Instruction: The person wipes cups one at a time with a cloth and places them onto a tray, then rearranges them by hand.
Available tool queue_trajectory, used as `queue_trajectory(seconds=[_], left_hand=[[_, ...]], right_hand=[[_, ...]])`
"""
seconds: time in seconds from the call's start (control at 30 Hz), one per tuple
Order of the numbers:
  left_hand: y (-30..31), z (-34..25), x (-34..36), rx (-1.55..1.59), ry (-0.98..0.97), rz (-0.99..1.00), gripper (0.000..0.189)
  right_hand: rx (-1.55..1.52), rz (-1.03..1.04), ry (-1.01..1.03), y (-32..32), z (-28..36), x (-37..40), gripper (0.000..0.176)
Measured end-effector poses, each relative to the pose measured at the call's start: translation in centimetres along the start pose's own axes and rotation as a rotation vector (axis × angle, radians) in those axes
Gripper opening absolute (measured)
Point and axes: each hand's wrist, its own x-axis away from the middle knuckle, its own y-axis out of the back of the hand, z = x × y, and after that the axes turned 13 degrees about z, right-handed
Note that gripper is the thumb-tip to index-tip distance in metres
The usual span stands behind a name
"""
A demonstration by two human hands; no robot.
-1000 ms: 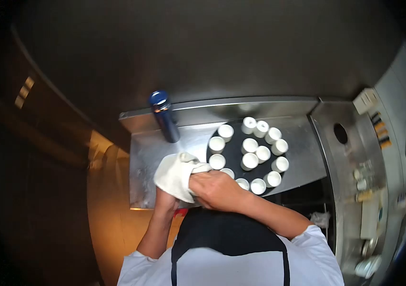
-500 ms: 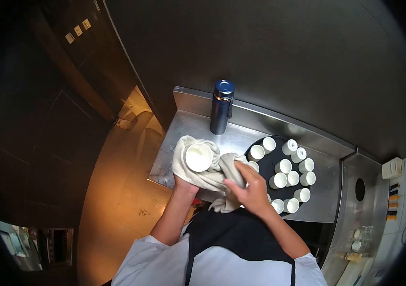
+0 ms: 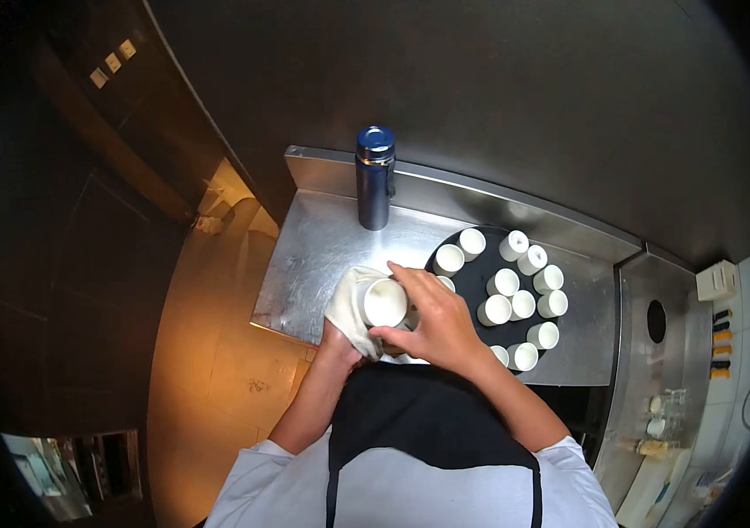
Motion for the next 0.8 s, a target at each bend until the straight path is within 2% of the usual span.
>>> queue_trajectory(seconds=[0.13, 0.23, 0.43, 0.8], left_hand=[[-1.8, -0.2, 0.5, -0.025, 0.073, 0.061, 0.048], [-2.3, 0.1, 0.3, -0.071, 0.090, 0.030, 0.047], [-0.8, 1.6, 0.4, -0.029, 0.107, 0.136, 0.044], [-0.8, 2.3, 1.4, 0.031, 0.101, 0.216, 0.046]], right_hand=[[-0.073, -0.015, -0.042, 0.0, -0.9, 0.6, 0.086], [-0.077, -0.037, -0.060, 0.3, -1.0, 0.8, 0.085], [0.055, -0.184, 0.008, 0.3, -0.9, 1.1, 0.081], [0.048, -0.191, 0.094, 0.9, 0.2, 1.8, 0.079]])
